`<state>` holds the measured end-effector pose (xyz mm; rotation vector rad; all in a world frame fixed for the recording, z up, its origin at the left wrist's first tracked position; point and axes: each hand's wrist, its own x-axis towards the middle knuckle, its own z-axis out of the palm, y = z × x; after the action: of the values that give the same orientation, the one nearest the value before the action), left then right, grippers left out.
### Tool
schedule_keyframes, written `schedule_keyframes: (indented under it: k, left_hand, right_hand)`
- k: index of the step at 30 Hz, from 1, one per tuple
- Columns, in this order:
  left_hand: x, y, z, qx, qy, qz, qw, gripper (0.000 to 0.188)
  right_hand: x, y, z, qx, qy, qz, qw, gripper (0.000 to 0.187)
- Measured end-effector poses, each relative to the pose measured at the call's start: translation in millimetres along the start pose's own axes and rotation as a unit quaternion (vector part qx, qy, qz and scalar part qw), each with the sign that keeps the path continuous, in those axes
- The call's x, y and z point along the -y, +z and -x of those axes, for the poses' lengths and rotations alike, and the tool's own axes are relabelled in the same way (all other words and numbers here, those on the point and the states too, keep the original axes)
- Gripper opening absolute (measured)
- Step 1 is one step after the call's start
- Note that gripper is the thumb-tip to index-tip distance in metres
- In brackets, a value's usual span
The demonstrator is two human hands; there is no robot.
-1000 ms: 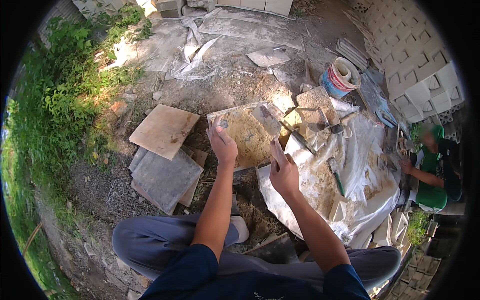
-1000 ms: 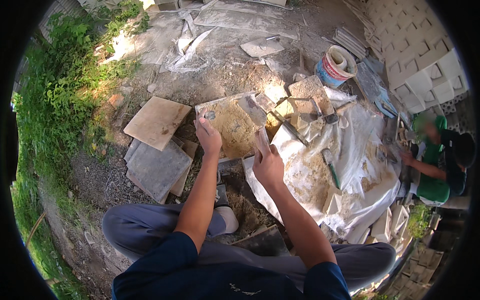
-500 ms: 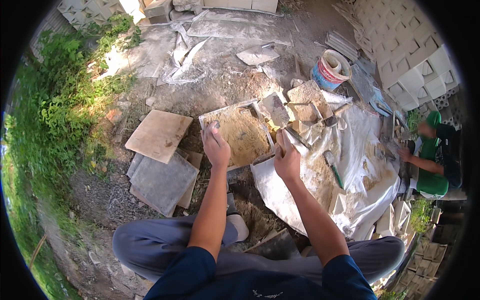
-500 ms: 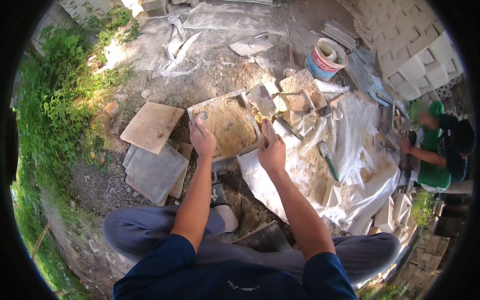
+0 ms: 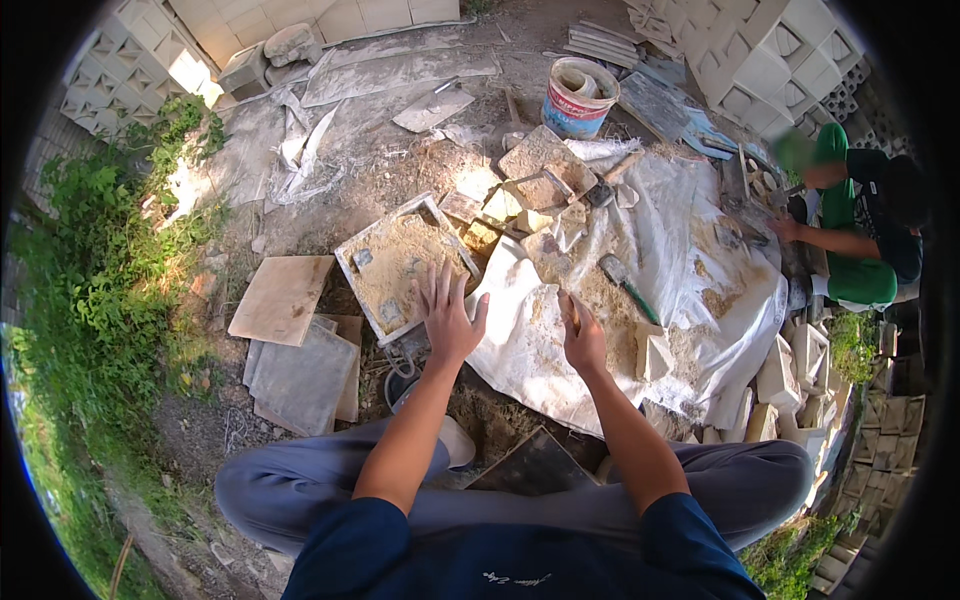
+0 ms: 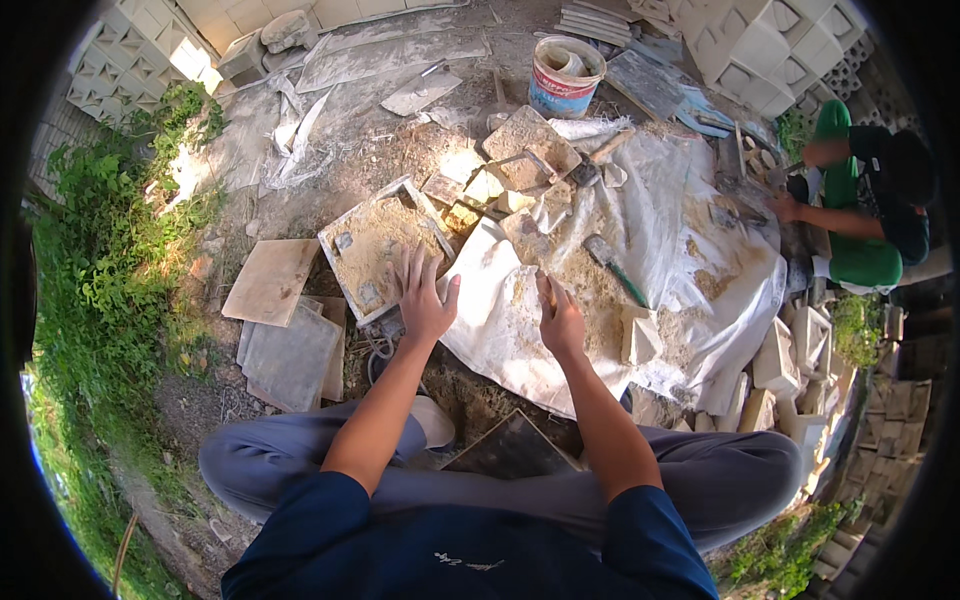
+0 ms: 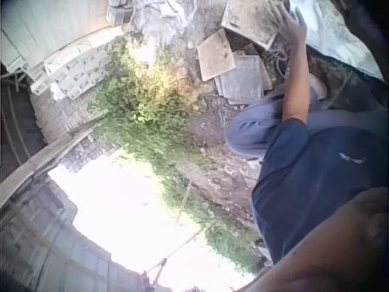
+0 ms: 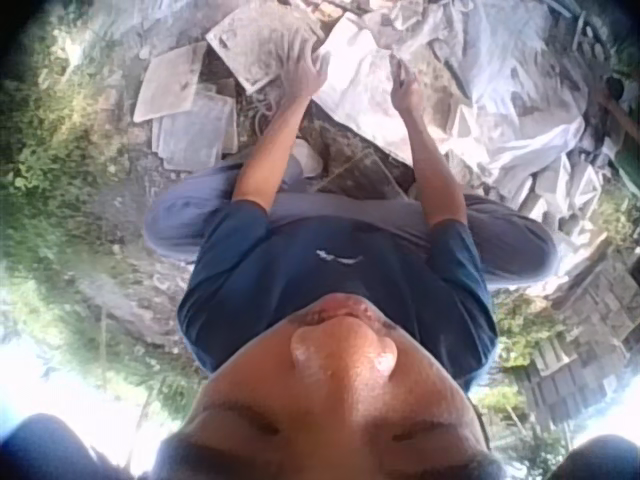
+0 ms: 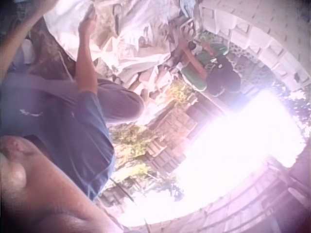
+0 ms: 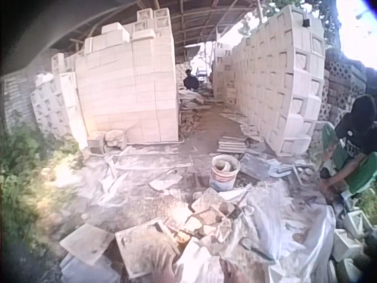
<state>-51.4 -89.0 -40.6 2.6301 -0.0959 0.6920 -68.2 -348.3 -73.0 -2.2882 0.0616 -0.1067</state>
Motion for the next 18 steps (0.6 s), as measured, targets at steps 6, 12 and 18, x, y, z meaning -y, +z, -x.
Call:
schedule_keyframes:
  k: [6,12,18]
  left_hand:
    - [-25,24,62,0.049,0.079,0.006,0.996,0.023]
    - [-43,23,70,0.203,-0.114,0.003,0.972,0.020]
    - [-19,3,78,0.090,-0.109,-0.067,0.988,0.024]
  right_hand:
    - [-15,-3,11,0.005,0.073,0.033,0.997,0.041]
    - [-54,-5,15,0.059,0.093,0.045,0.993,0.041]
    - [-12,-8,12,0.095,0.081,-0.009,0.992,0.042]
